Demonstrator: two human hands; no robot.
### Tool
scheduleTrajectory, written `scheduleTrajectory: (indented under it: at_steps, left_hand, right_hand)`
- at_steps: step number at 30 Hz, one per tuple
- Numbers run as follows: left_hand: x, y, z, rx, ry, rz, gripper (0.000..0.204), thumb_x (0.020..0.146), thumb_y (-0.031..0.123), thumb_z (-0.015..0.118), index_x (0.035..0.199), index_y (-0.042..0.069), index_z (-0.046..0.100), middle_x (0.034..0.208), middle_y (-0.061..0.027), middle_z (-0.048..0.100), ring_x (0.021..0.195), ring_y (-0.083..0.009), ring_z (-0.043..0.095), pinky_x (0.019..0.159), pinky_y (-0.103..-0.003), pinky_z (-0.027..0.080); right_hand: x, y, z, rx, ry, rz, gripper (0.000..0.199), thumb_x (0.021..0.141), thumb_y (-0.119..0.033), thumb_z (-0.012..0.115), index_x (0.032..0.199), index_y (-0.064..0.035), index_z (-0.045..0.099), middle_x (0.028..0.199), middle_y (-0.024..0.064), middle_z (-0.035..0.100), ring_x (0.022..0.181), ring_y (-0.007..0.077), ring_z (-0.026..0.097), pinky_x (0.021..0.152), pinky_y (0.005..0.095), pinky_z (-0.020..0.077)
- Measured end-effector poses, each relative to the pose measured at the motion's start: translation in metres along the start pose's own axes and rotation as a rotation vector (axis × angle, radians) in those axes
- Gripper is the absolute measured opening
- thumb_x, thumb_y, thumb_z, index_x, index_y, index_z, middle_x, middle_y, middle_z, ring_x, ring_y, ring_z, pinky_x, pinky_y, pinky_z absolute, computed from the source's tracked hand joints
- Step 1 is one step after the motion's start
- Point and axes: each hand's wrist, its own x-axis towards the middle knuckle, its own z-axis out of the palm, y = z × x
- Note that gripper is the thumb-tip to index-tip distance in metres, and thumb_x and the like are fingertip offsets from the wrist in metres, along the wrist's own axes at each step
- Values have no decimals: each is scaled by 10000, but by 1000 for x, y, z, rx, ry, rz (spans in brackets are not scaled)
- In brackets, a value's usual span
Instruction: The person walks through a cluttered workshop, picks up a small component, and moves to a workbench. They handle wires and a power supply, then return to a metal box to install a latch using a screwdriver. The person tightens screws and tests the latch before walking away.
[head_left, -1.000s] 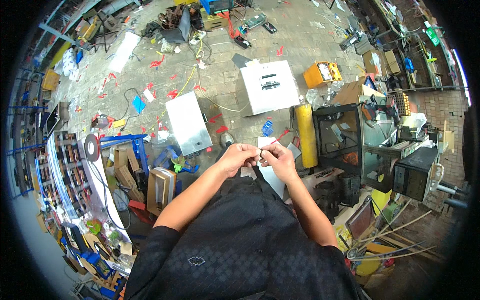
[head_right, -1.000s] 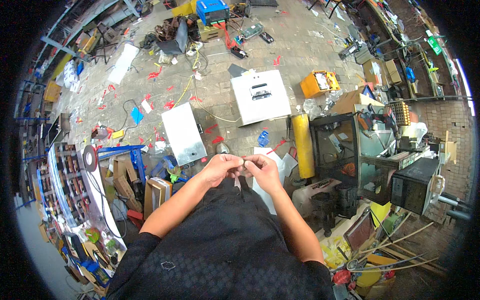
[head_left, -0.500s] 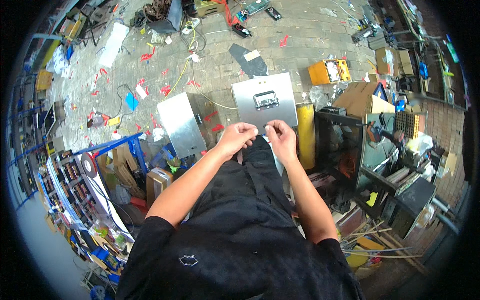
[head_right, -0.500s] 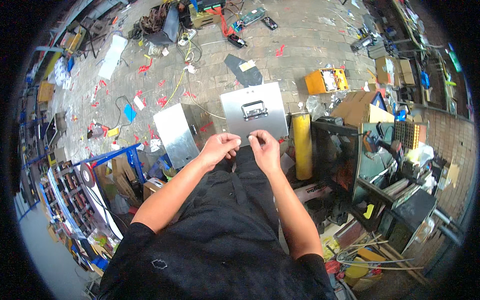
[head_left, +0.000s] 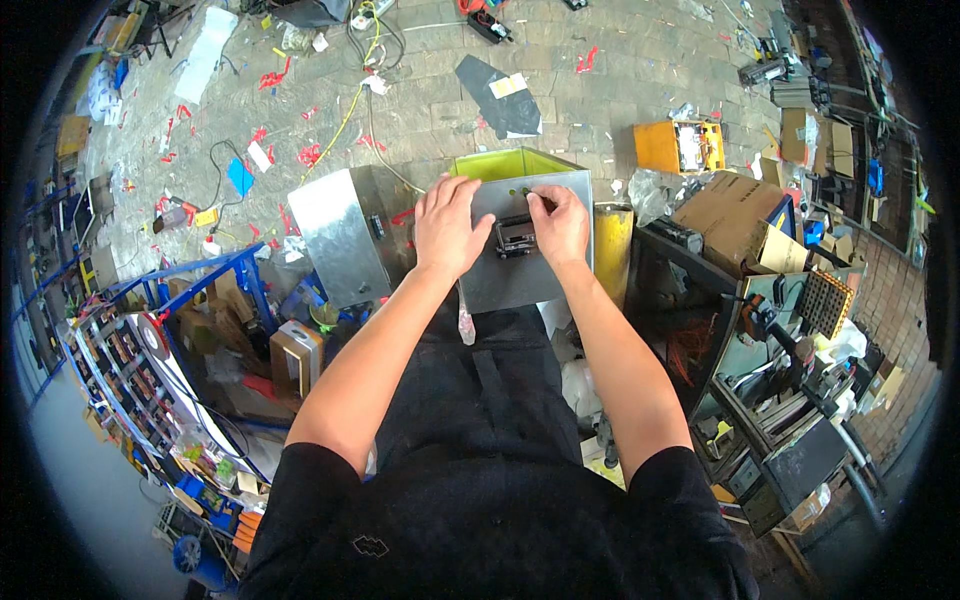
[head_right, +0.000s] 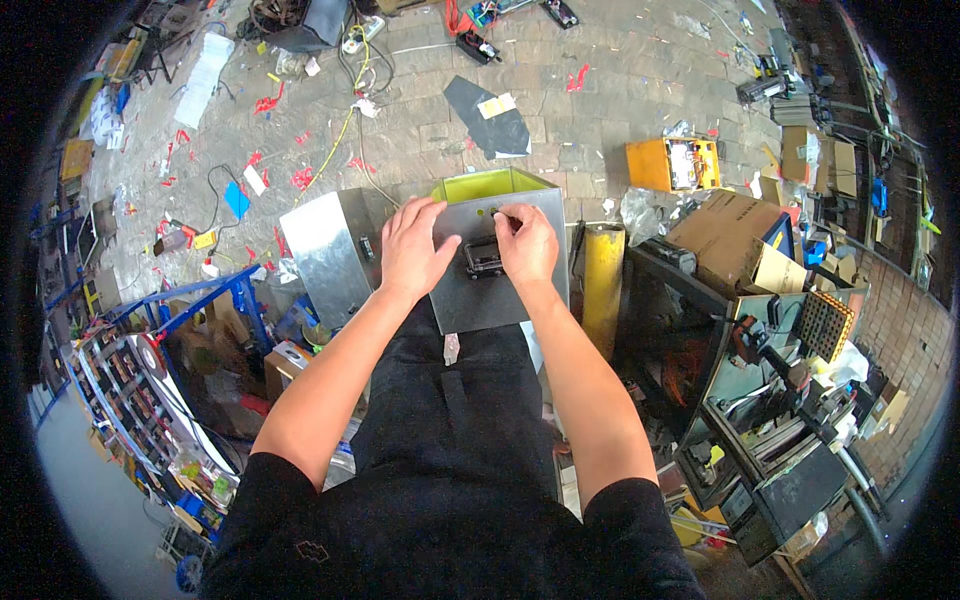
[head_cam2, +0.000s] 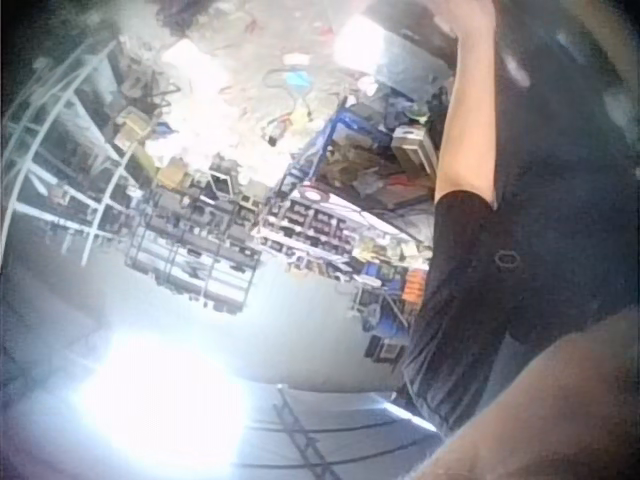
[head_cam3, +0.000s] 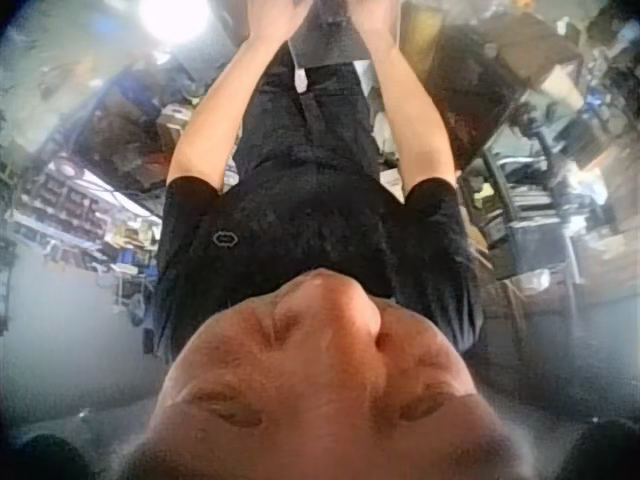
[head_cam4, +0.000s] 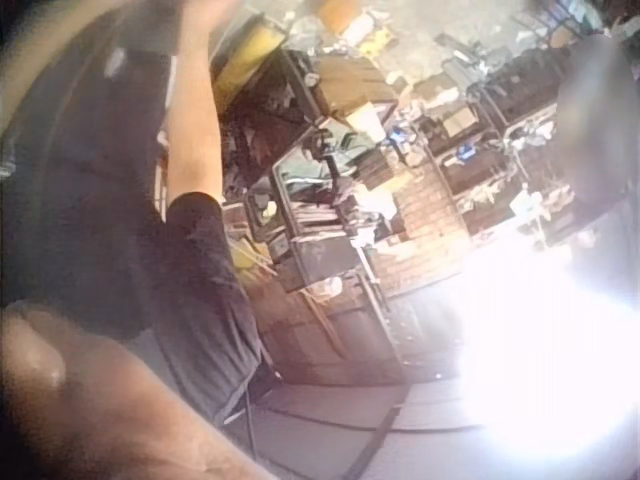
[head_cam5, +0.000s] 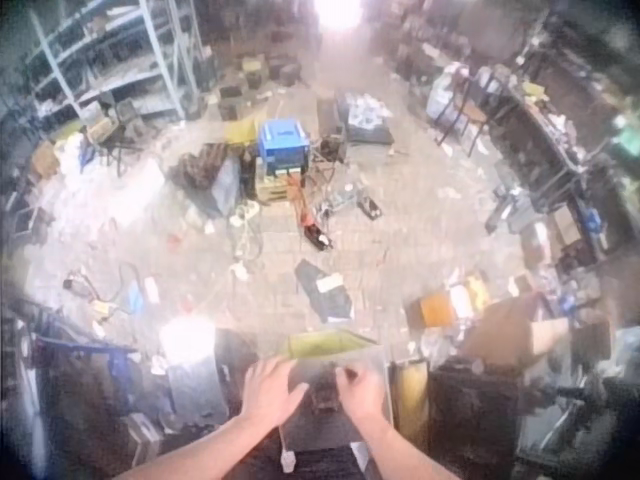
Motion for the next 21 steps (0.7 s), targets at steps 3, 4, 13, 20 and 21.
scheduleTrajectory:
  at_steps: [3, 4, 13, 20, 21]
  left_hand:
    - [21, -3, 14, 40, -34, 35, 494, 851, 289, 740, 1286, 84, 623, 1335, -103, 599, 1333, -285, 501, 1185, -494, 272]
    - [27, -4, 16, 35, -82, 19, 477, 857, 293, 734, 1273, 84, 633, 1323, -101, 608, 1323, -274, 510, 1189, -495, 264]
    - [54, -3, 38, -138, -270, -110, 335, 910, 367, 675, 1138, 126, 722, 1125, -116, 731, 1128, -268, 655, 1147, -502, 307]
    - [61, 1, 43, -182, -318, -169, 226, 895, 355, 688, 1015, 180, 764, 947, -48, 762, 1019, -244, 685, 1114, -476, 280]
    - [62, 1, 44, -186, -325, -176, 225, 892, 355, 689, 1017, 183, 763, 949, -44, 763, 1012, -242, 688, 1113, -479, 278]
  right_hand:
    - [2, -2, 7, 23, 37, 10, 131, 862, -190, 740, 924, -75, 743, 879, 99, 684, 793, 281, 676, 750, 381, 533]
    - [3, -3, 8, 11, 41, 26, 129, 855, -188, 743, 917, -75, 744, 879, 98, 687, 795, 283, 677, 751, 380, 533]
    - [8, -12, 11, -14, -9, 178, 148, 803, -186, 763, 899, -73, 775, 896, 112, 727, 810, 292, 700, 760, 367, 541]
    - [8, 1, 6, 121, -51, 78, 150, 830, -126, 753, 961, -60, 783, 918, 122, 736, 788, 261, 709, 731, 339, 544]
    - [8, 3, 4, 129, -49, 40, 147, 835, -113, 750, 966, -57, 782, 919, 123, 736, 772, 255, 707, 726, 333, 544]
